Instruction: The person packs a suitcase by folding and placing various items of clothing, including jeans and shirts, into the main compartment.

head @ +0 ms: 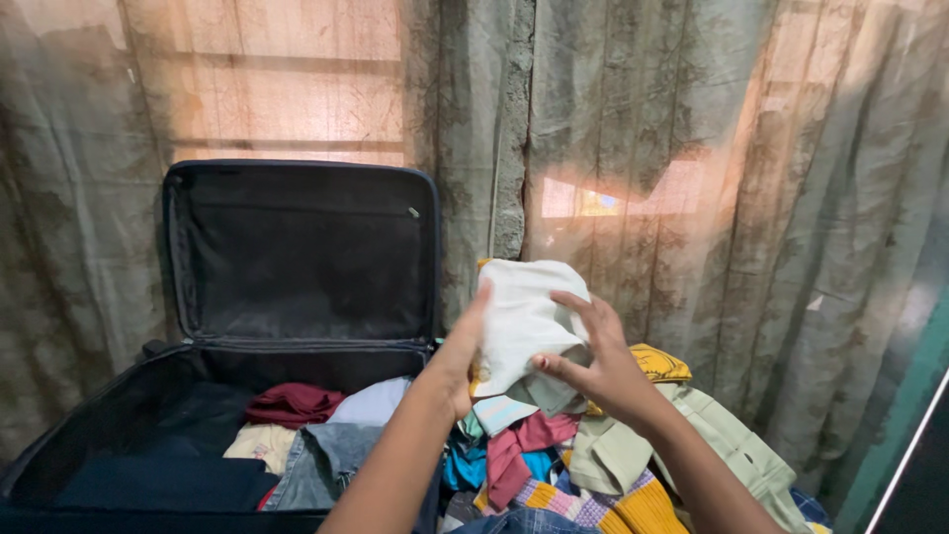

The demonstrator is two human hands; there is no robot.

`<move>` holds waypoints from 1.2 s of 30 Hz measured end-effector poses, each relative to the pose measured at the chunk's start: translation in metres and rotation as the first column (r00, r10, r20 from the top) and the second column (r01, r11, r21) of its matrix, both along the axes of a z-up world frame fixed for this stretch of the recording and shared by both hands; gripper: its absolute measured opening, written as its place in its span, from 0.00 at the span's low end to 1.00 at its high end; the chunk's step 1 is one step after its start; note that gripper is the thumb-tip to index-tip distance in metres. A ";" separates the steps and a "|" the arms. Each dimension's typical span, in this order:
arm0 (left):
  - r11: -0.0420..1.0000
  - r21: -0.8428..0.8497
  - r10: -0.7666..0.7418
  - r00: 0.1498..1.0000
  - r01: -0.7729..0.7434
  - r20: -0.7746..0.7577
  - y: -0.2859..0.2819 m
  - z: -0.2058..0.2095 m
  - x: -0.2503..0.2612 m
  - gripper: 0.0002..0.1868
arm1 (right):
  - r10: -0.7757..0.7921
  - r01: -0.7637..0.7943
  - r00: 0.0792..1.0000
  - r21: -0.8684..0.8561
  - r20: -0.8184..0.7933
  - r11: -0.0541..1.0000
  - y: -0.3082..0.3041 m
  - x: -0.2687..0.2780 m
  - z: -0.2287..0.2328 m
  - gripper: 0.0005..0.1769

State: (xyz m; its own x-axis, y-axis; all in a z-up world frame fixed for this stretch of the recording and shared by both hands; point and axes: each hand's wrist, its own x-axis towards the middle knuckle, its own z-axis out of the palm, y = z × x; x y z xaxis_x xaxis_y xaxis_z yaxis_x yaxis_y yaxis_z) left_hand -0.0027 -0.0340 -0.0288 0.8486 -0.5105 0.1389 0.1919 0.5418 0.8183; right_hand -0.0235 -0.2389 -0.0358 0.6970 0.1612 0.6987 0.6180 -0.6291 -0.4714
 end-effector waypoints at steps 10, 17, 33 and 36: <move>0.973 -0.007 0.227 0.944 -0.232 0.237 0.026 -0.035 0.016 0.31 | 0.194 0.063 0.897 0.548 -0.398 0.834 0.007 0.029 -0.019 0.38; 0.958 0.147 0.161 0.888 -0.246 0.430 0.058 -0.059 0.038 0.40 | 0.259 -0.002 0.833 0.465 -0.490 0.885 0.021 0.025 -0.011 0.31; 0.902 -0.048 0.405 0.799 -0.430 0.444 0.035 -0.059 0.038 0.36 | 0.406 -0.073 0.821 0.633 -0.400 0.771 0.047 0.013 -0.013 0.25; 0.921 -0.066 0.361 0.777 -0.383 0.515 0.030 -0.037 0.025 0.36 | 0.445 -0.042 0.816 0.731 -0.368 0.681 0.044 0.007 0.002 0.29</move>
State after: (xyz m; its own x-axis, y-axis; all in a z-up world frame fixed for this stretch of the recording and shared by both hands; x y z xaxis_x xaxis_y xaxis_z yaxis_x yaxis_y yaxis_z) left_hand 0.0224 -0.0037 -0.0654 0.7861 -0.1846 0.5899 -0.4665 0.4489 0.7621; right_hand -0.0160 -0.1945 -0.0333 0.9647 0.0139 0.2630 0.2595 0.1204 -0.9582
